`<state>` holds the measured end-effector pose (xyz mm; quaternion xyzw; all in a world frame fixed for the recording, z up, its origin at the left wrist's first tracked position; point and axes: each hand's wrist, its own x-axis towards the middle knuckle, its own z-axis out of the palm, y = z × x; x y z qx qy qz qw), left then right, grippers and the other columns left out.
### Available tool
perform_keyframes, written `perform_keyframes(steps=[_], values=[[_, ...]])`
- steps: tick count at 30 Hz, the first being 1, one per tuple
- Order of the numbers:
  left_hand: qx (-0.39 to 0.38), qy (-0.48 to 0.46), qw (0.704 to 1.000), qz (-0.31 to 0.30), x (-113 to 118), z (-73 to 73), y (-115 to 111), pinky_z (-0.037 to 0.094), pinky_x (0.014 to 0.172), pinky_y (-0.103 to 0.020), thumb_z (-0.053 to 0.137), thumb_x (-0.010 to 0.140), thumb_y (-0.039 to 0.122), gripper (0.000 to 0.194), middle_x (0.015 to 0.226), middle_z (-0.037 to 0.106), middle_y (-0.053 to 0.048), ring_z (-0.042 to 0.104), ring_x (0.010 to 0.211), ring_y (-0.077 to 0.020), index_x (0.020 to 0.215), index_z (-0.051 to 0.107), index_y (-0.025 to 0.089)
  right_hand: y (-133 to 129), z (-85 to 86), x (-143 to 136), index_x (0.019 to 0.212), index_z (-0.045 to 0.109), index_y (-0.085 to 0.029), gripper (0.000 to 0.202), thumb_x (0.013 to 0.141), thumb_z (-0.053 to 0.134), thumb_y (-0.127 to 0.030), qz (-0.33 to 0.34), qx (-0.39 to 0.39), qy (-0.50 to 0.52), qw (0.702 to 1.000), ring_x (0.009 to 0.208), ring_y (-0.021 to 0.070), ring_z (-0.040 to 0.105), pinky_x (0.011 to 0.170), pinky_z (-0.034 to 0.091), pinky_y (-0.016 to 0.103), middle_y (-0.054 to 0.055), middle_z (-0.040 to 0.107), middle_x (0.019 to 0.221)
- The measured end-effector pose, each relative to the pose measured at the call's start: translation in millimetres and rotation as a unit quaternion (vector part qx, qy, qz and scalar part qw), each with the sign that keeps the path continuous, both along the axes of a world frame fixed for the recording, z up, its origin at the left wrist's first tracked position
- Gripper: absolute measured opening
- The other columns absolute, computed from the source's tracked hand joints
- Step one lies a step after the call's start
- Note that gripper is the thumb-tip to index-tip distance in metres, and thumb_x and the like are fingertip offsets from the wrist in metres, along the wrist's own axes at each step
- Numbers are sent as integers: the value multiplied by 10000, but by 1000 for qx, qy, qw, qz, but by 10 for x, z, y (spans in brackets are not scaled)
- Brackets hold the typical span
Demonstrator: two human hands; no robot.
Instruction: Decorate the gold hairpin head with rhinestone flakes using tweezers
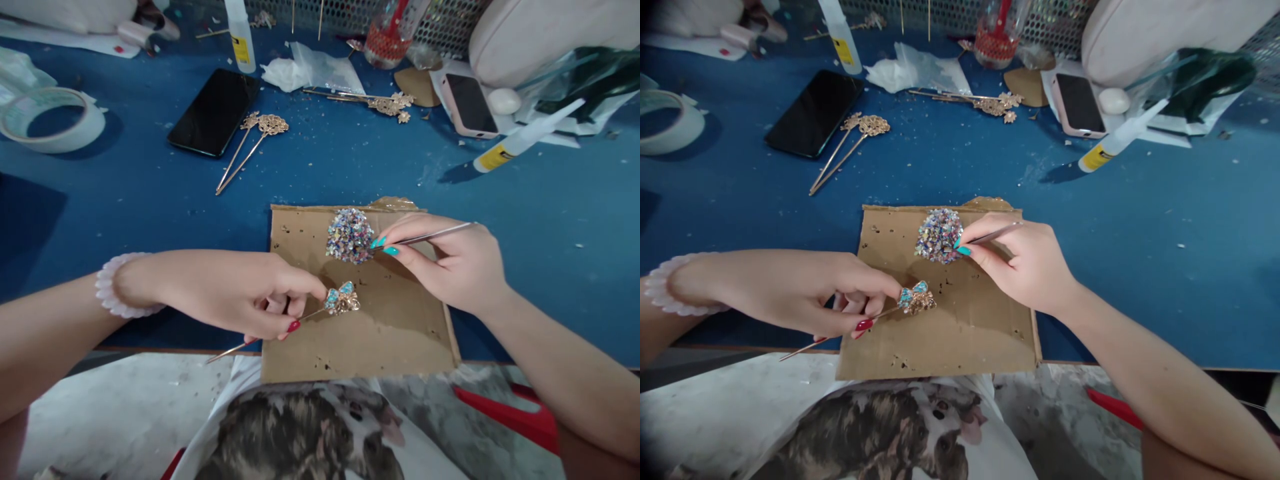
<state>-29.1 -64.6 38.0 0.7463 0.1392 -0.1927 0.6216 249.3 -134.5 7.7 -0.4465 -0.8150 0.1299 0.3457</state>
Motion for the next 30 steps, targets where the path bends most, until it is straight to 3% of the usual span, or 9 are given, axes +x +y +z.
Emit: perform_keyframes(steps=[30], values=[[-1,4,1000,-3,2,-6,4,358,478,-130,501,948,148,113,719,618,69,572,576,-59,949,562,242,-10,-10,19,928,673,-225,141,910,615,-98,8,12,-37,999,828,137,737,731,547,257,-14,767,893]])
